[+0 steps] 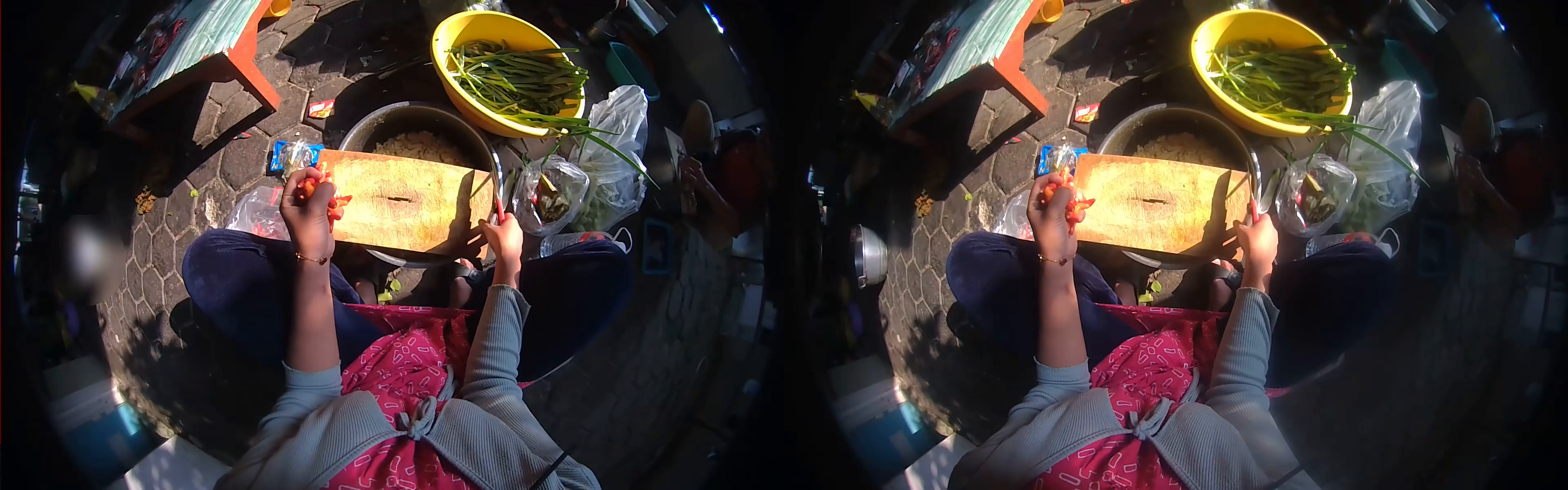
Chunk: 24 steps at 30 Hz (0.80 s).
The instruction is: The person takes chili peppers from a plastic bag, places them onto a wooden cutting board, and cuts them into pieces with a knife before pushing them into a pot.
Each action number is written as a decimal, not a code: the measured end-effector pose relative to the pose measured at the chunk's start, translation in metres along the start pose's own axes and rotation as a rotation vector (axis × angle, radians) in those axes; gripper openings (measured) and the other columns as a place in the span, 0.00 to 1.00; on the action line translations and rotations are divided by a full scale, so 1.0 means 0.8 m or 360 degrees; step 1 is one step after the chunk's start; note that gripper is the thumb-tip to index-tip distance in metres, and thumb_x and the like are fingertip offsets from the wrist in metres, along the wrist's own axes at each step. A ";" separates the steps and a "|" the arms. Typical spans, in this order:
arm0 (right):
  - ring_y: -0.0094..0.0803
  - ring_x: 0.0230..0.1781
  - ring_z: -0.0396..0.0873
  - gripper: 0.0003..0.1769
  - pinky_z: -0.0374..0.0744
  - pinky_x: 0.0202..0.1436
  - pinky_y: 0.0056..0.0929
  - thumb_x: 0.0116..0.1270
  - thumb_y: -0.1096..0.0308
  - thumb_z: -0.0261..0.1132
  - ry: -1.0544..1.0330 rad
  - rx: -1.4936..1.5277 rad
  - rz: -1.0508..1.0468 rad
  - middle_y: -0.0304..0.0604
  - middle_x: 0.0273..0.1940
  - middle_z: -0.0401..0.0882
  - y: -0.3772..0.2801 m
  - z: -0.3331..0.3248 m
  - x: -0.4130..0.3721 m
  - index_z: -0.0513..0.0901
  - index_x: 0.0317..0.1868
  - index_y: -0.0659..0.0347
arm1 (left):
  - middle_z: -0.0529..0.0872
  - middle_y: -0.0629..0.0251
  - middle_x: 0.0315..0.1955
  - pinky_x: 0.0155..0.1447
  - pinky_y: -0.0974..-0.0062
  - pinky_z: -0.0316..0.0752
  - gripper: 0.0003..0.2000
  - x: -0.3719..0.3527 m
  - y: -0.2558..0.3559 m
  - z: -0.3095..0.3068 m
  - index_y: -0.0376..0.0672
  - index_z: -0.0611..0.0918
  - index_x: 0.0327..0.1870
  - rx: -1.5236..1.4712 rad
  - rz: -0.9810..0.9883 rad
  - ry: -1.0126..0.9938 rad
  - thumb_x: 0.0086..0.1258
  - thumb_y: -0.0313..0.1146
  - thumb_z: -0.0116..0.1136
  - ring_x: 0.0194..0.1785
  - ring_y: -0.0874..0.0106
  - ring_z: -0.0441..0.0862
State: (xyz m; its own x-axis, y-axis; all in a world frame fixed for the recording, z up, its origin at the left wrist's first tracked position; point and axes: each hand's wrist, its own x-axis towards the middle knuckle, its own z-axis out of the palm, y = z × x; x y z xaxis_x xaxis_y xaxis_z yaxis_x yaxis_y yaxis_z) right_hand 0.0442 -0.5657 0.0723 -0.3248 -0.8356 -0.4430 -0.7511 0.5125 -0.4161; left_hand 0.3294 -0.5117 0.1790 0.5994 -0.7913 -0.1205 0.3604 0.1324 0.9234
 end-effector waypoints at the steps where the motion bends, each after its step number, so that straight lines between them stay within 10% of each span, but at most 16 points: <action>1: 0.46 0.44 0.76 0.24 0.73 0.46 0.36 0.44 0.59 0.64 -0.0027 -0.0038 -0.0019 0.54 0.39 0.78 -0.002 0.001 0.001 0.74 0.40 0.64 | 0.73 0.72 0.21 0.17 0.86 0.67 0.08 0.000 0.001 -0.002 0.42 0.75 0.31 0.0011 0.0037 -0.0002 0.51 0.19 0.55 0.17 0.84 0.68; 18: 0.45 0.43 0.76 0.31 0.74 0.45 0.37 0.40 0.53 0.70 -0.0200 0.0139 -0.0091 0.56 0.39 0.77 0.003 0.003 -0.001 0.73 0.40 0.68 | 0.76 0.66 0.26 0.18 0.84 0.67 0.07 0.006 0.002 -0.019 0.43 0.73 0.33 0.0047 0.0071 0.0153 0.53 0.24 0.54 0.23 0.80 0.72; 24: 0.17 0.21 0.73 0.13 0.71 0.25 0.17 0.45 0.72 0.71 -0.0429 0.1676 -0.0598 0.35 0.21 0.74 -0.079 -0.016 -0.057 0.75 0.29 0.65 | 0.77 0.58 0.32 0.28 0.73 0.78 0.07 0.020 0.013 -0.055 0.43 0.71 0.35 -0.0101 0.0167 0.0138 0.55 0.23 0.50 0.29 0.70 0.78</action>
State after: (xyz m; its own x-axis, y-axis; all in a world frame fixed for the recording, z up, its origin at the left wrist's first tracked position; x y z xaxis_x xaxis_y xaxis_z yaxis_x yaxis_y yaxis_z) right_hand 0.0992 -0.5622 0.1289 0.0466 -0.9664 -0.2530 0.1198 0.2568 -0.9590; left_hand 0.3747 -0.4967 0.1704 0.6946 -0.7171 -0.0577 0.3352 0.2516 0.9080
